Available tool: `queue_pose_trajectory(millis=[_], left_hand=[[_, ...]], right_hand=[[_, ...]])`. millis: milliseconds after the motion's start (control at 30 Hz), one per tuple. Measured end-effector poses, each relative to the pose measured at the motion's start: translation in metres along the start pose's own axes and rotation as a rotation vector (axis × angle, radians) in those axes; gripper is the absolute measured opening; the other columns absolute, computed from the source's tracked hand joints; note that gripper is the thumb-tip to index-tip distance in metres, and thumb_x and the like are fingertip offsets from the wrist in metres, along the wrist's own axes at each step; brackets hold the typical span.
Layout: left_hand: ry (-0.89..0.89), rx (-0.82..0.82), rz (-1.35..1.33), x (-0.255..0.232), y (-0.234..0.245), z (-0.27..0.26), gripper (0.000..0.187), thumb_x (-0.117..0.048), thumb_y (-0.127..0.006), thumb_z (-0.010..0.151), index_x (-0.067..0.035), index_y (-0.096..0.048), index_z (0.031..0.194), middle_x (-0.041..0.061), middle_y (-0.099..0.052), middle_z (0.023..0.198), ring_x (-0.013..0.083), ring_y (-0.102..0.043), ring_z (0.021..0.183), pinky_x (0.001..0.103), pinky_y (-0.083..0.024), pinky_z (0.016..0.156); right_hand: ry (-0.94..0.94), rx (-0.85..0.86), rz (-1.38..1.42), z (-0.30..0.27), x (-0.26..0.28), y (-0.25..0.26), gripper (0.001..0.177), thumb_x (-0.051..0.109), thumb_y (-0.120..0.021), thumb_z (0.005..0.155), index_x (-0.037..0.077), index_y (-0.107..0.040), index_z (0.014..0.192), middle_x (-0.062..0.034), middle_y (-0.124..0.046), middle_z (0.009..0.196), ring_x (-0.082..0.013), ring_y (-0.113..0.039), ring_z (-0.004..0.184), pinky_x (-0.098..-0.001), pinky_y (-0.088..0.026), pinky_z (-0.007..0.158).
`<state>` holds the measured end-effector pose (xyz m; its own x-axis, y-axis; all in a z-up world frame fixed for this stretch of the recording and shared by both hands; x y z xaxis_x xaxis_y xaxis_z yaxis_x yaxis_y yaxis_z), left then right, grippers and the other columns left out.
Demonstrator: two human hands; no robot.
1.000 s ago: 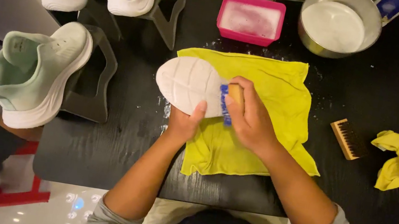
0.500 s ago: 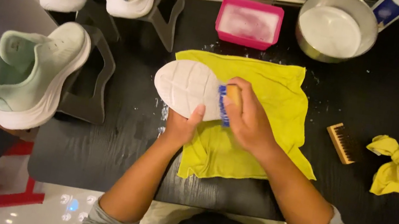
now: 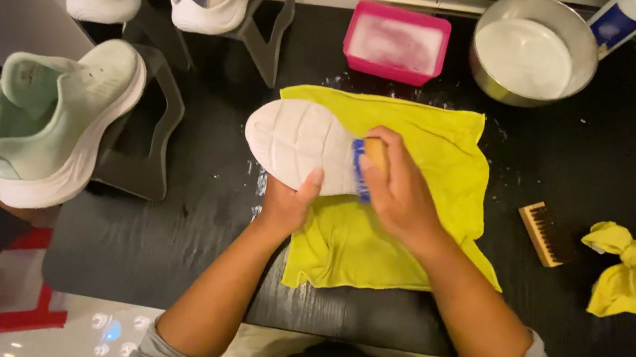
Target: Cleaning the sole and upper of a white sneaker using a brush, soapy water, and a cloth.
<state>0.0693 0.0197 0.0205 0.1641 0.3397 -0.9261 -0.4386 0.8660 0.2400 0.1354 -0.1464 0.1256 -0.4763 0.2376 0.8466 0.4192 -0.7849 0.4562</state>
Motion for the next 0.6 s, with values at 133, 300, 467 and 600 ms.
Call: queue_pose_trajectory(millis=[133,300,467,600], left_hand=[[0.064,0.007,-0.090,-0.003,0.008,0.009,0.076,-0.030,-0.063,0.098,0.012,-0.028,0.151,0.034,-0.035,0.154,0.0455,-0.031,0.147,0.058,-0.021,0.125],[0.134,-0.020,-0.143,-0.005,0.012,0.008,0.074,-0.028,-0.060,0.101,0.013,-0.025,0.151,0.036,-0.033,0.154,0.0460,-0.031,0.147,0.058,-0.021,0.125],[0.199,-0.131,-0.285,0.002,0.021,0.013,0.073,-0.029,-0.056,0.104,0.013,-0.022,0.153,0.033,-0.031,0.156,0.0411,-0.028,0.148,0.055,-0.020,0.126],[0.205,-0.135,-0.324,0.000,0.021,0.020,0.074,-0.031,-0.057,0.104,0.009,-0.022,0.155,0.029,-0.031,0.158,0.0367,-0.030,0.148,0.052,-0.024,0.126]], right_hand=[[-0.099,0.028,-0.097,0.001,-0.048,0.013,0.033,0.021,-0.050,0.104,0.012,-0.043,0.135,-0.0265,-0.058,0.101,-0.0457,-0.063,0.091,-0.0559,-0.048,0.080],[-0.190,-0.021,-0.139,-0.001,-0.071,0.030,0.027,0.020,-0.048,0.106,0.010,-0.043,0.131,-0.0256,-0.058,0.101,-0.0443,-0.063,0.092,-0.0539,-0.048,0.080],[-0.206,0.028,-0.021,-0.011,-0.023,0.007,0.032,0.026,-0.048,0.104,0.014,-0.045,0.134,-0.0240,-0.061,0.105,-0.0415,-0.065,0.094,-0.0540,-0.050,0.084],[-0.172,0.044,-0.090,-0.006,-0.057,0.010,0.033,0.023,-0.047,0.105,0.011,-0.042,0.136,-0.0305,-0.060,0.107,-0.0501,-0.065,0.098,-0.0605,-0.049,0.085]])
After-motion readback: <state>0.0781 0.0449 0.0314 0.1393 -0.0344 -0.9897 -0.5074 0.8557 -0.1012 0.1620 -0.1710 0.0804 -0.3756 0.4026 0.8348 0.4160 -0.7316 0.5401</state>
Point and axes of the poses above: each hand's wrist, its own z-axis towards the middle knuckle, its own y-axis out of the back of the hand, x = y × z, the point moved 8 cm from there along z, towards the middle knuckle
